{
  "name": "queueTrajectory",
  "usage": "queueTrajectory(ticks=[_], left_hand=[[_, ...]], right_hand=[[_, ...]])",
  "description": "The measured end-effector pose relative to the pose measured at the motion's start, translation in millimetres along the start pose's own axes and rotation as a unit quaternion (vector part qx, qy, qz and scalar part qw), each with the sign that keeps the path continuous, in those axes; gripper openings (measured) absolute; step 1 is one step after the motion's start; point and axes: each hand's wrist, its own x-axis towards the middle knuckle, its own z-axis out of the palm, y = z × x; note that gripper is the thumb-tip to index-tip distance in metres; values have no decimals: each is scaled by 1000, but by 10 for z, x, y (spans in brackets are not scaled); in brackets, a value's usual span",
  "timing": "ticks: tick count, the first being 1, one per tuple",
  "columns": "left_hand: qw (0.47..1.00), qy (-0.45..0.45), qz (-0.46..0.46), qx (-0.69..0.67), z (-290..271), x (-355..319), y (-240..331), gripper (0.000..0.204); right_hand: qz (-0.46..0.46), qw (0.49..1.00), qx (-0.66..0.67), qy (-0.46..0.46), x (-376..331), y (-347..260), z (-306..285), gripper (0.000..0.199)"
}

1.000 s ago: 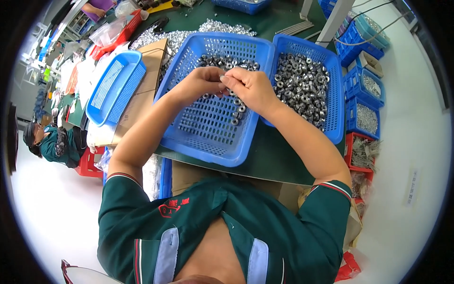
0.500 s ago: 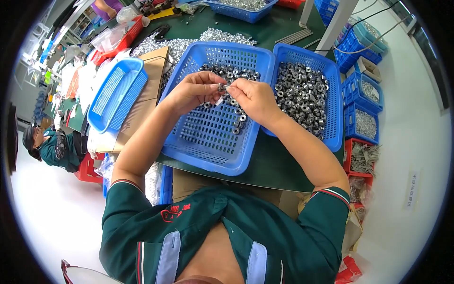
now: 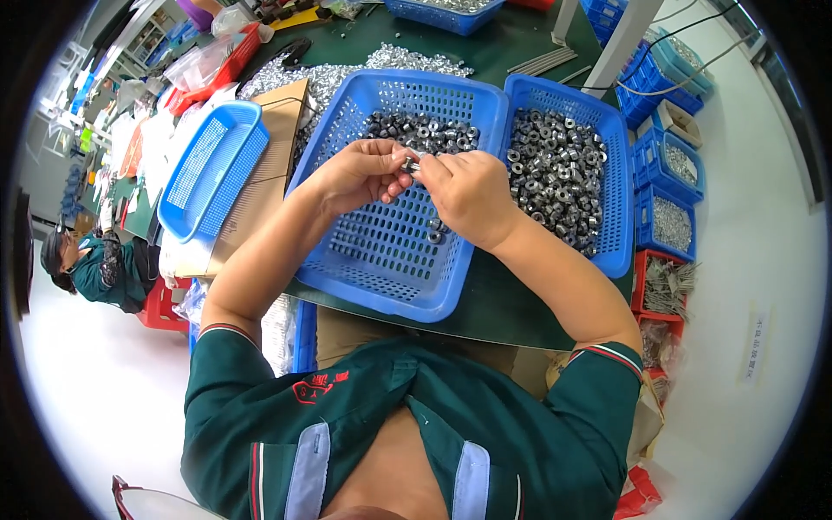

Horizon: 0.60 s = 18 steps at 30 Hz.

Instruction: Inspecting and sorting small metal ring-shaped components at a workbench.

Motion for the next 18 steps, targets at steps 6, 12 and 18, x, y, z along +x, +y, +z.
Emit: queueTrajectory(ticks=[6,12,18], left_hand=[[995,47,57,74,50,41,-6,19],[970,54,122,205,90,55,86,22],[997,44,59,-13,-36,118,-13,11]], right_hand=[[114,985,124,-30,-60,94,108,20],[312,871,345,-155,66,220,6,30],[417,804,401,-138,32,289,93,38]])
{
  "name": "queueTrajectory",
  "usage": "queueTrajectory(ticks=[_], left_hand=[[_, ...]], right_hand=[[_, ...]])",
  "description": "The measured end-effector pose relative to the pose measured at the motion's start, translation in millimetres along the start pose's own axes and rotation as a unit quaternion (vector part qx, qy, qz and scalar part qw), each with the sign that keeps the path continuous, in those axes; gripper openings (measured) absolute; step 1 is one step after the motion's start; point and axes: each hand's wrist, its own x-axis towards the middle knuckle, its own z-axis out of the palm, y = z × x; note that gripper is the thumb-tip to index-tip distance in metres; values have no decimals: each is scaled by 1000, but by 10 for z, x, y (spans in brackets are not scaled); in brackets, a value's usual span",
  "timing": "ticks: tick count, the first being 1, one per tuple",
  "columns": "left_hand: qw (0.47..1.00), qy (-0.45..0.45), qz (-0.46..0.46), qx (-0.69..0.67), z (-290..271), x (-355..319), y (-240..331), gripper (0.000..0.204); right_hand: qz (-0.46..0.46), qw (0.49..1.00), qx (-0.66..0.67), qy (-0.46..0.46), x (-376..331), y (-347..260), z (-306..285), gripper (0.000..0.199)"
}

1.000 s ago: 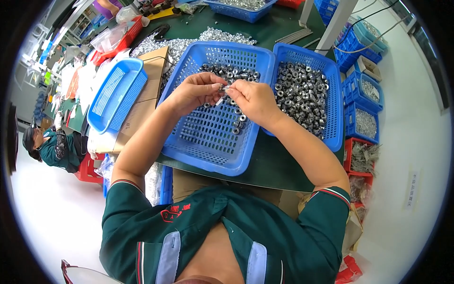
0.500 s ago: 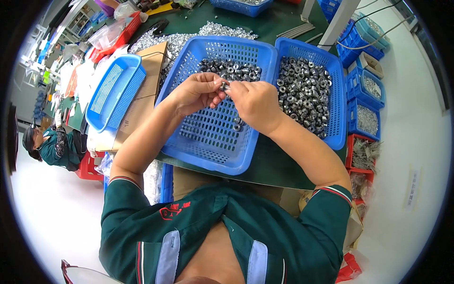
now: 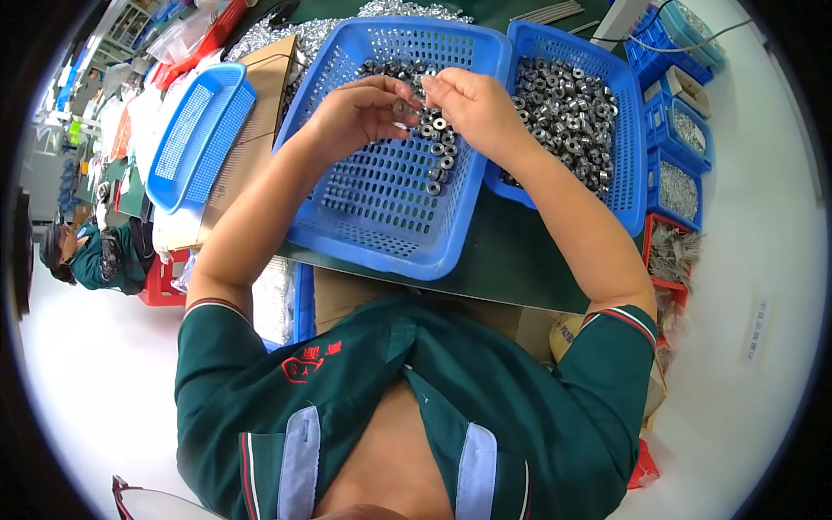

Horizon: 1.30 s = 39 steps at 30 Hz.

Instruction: Inspecting and sorting small metal ring-shaped components at a workbench.

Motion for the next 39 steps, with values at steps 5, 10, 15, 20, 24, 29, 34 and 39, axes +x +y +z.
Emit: queueTrajectory(ticks=[5,10,15,20,24,29,34,39], left_hand=[[832,-62,36,551,1,77,-467,24],[725,-74,39,683,28,89,-669,27],[799,-71,58,594,-28,158,-532,22],[983,-65,-24,167,-11,42,-32,19],[994,-63,22,84,-14,-38,82,19],[996,-48,29,75,33,-65,60,19],[994,-47,42,95,45,-54,13,16],[996,-24,13,89,17,-43,-13,12]], right_hand=[[-55,998,-26,-12,-58,20,19,30],[-95,993,-64,-7,-63,-7,38,29],[-90,992,-85,-8,-40,-17,5,31],[-116,993,-15,6,-124,-122,27,25],[-99,991,-77,53,-152,-98,28,20],[-180,967,-160,79,-166,-74,92,19],[-262,923,-264,95,-166,-76,116,15],[-374,842,-376,102,-168,-75,96,8]])
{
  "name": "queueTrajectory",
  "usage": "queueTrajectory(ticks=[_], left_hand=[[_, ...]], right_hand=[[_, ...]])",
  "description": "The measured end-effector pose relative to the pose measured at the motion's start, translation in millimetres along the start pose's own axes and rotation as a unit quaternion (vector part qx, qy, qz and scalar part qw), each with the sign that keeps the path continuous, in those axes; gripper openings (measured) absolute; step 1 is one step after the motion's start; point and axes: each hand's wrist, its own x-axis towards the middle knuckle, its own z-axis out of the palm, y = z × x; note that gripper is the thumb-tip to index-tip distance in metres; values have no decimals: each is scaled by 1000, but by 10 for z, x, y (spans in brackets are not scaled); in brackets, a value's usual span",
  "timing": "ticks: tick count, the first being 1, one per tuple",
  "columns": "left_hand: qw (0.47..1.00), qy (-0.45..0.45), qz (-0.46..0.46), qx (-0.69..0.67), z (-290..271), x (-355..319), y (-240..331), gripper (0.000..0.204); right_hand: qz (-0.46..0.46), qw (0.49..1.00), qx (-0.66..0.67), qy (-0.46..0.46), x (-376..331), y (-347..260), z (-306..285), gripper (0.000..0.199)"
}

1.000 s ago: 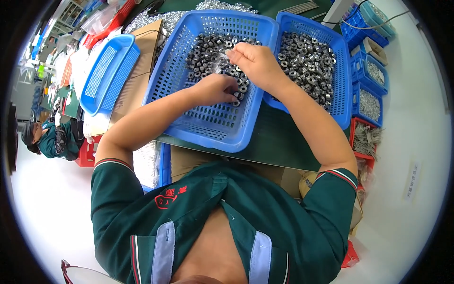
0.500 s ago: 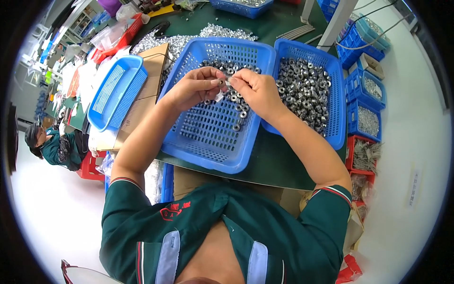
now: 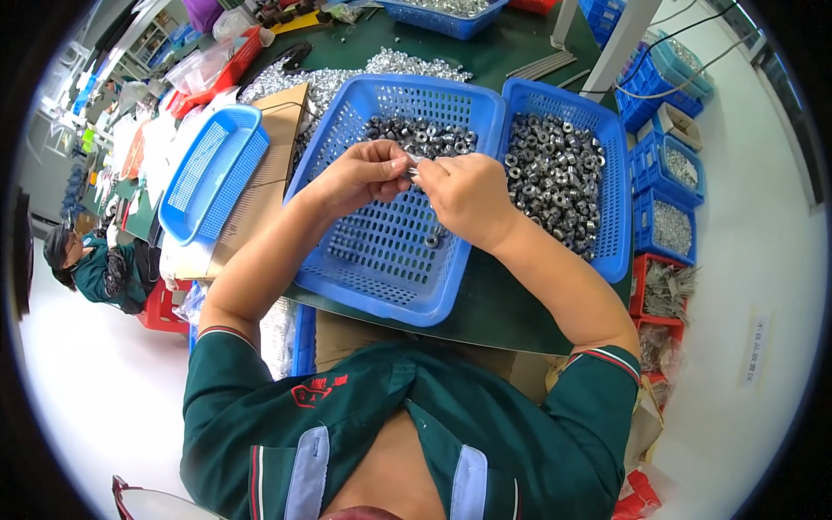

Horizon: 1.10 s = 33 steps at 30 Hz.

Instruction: Inspecting and sorting small metal ring-shaped components at a workbench.

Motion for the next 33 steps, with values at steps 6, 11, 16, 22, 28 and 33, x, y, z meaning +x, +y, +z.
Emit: queueTrajectory(ticks=[6,11,16,22,28,33], left_hand=[[991,-45,-84,-89,-53,-15,8,14],[998,27,7,54,58,-7,-10,18],[996,51,47,59,118,21,63,18],[987,18,-142,72,63,41,-83,9],[801,-65,-42,594,241,23,-585,33],[716,-57,-46,694,364,57,-637,37]], right_hand=[[-69,996,-47,34,11,-55,-13,14],[119,987,108,-28,-51,-29,32,20],[243,943,219,-53,8,36,31,33],[257,939,230,6,-2,70,44,33],[229,945,232,4,-37,57,90,31],[234,951,199,-40,-39,98,78,31]])
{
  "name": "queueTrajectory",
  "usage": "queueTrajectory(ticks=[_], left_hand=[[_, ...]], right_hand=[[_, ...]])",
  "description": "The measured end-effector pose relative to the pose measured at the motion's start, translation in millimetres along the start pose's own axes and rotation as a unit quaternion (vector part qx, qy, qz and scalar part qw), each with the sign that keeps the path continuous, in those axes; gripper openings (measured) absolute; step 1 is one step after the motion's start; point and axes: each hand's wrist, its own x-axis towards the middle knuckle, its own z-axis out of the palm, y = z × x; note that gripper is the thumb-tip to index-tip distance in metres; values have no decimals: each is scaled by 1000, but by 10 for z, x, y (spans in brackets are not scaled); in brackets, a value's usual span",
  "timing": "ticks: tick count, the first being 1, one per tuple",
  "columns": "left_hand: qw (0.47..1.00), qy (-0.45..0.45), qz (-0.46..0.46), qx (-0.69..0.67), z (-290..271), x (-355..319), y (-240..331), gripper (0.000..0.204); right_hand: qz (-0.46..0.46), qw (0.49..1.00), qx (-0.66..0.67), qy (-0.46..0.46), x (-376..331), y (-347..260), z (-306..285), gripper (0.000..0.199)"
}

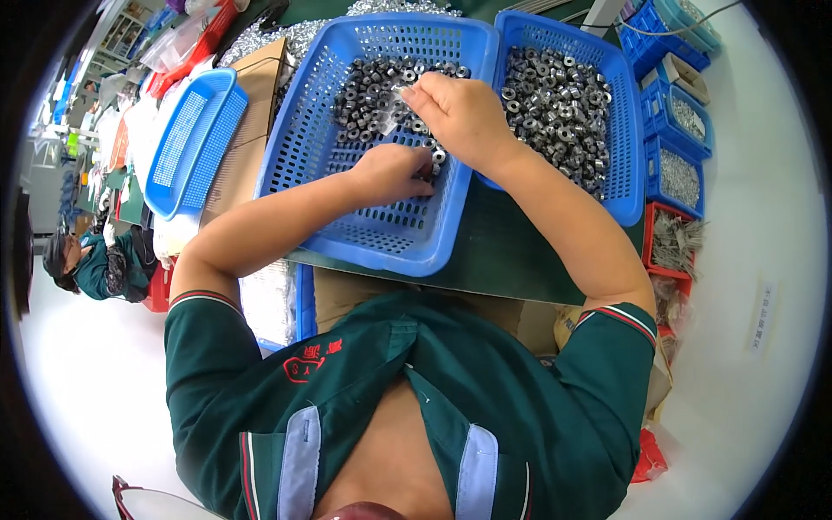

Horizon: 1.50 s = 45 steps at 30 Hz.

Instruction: Inspecting and sorting small metal ring-shaped components at a workbench.

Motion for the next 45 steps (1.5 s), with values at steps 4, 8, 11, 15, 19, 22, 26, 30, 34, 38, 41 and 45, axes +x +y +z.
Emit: queueTrajectory(ticks=[4,8,11,15,19,22,26,30,34,38,41,45], left_hand=[[926,-118,-79,-349,-292,7,-141,21],[699,-64,-28,-712,-598,-93,-375,9],[657,-32,21,-753,-670,-153,-382,10],[649,-10,28,-760,-673,-185,-329,11],[648,-2,16,-762,-647,-179,-314,11],[641,4,21,-767,-636,-158,-316,12],[631,-4,23,-775,-635,-154,-312,13],[631,-22,-2,-775,-651,-163,-303,15],[637,-19,-28,-770,-642,-169,-281,15],[670,38,-7,-741,-632,-161,-204,13],[706,59,12,-705,-665,-127,-262,13],[675,49,14,-736,-695,-112,-274,18]], right_hand=[[-13,1000,16,18,16,-48,-25,32],[2,997,73,5,-17,-158,-76,19],[13,997,78,9,-58,-195,-72,14],[7,999,46,3,-56,-166,-41,16],[-43,999,-3,12,-52,-127,15,17],[-103,991,-83,7,-38,-102,-4,18],[-220,953,-201,46,-42,-149,-8,17],[-281,917,-277,59,-60,-196,-5,16],[-287,911,-291,53,-83,-167,30,17],[-180,958,-215,57,-118,-135,68,19],[-71,991,-117,1,-34,-104,26,25],[9,999,29,-37,45,-7,1,35]])
